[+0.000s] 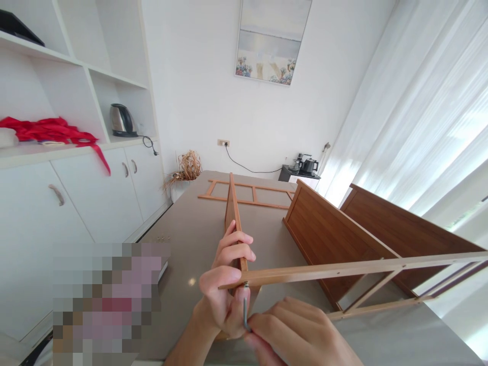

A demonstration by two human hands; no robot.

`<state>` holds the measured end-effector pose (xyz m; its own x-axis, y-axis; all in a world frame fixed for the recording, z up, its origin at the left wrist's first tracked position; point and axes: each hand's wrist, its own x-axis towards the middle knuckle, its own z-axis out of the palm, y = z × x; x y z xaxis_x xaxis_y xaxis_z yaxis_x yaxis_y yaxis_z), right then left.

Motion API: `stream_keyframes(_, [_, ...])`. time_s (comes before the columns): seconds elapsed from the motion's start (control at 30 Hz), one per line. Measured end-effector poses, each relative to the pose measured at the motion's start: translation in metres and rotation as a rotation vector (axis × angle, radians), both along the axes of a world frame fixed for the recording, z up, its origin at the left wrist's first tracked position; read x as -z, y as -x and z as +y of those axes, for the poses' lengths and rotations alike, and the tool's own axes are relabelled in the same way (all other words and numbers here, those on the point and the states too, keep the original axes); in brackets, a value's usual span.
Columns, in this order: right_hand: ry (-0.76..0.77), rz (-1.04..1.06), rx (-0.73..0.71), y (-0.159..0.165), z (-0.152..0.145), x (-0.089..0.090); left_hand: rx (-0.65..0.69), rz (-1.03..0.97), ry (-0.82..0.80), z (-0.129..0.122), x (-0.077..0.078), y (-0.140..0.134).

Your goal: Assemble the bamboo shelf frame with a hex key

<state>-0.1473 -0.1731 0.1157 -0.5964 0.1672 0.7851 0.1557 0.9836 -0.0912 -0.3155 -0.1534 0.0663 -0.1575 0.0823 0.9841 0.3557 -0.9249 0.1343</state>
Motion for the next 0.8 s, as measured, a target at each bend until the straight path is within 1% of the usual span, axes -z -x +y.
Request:
stream_keyframes(0.07, [-0.087,0.021,0.059,-0.002,0.000,-0.001,-0.005,-0.013,0.002,0.000,0.000,-0.001])
stream_keyframes(0.17, [-0.176,-0.114,0.102,-0.014,0.001,-0.019,-0.015,-0.004,0.028,-0.002,-0.003,0.000])
stream_keyframes(0.2, [-0.165,-0.242,0.113,-0.019,0.002,-0.027,-0.019,0.005,0.034,-0.002,-0.004,0.000])
stream_keyframes(0.23, [-0.159,-0.298,0.115,-0.024,0.003,-0.034,-0.021,0.014,0.035,-0.003,-0.005,0.001])
stream_keyframes(0.3, [-0.141,-0.362,0.111,-0.030,0.004,-0.044,-0.028,0.020,0.027,-0.003,-0.005,0.002])
stream_keyframes(0.33, [-0.139,-0.362,0.107,-0.032,0.004,-0.047,-0.030,0.019,0.024,-0.003,-0.005,0.003])
stream_keyframes(0.47, [-0.150,-0.381,0.102,-0.029,0.004,-0.052,-0.033,0.026,0.040,-0.002,-0.001,0.004])
stream_keyframes(0.67, [-0.177,-0.395,0.146,-0.027,-0.001,-0.058,-0.039,0.027,0.007,-0.002,-0.007,0.003])
stream_keyframes(0.8, [-0.195,-0.404,0.168,-0.026,-0.005,-0.064,-0.044,0.007,0.031,-0.002,-0.004,0.003])
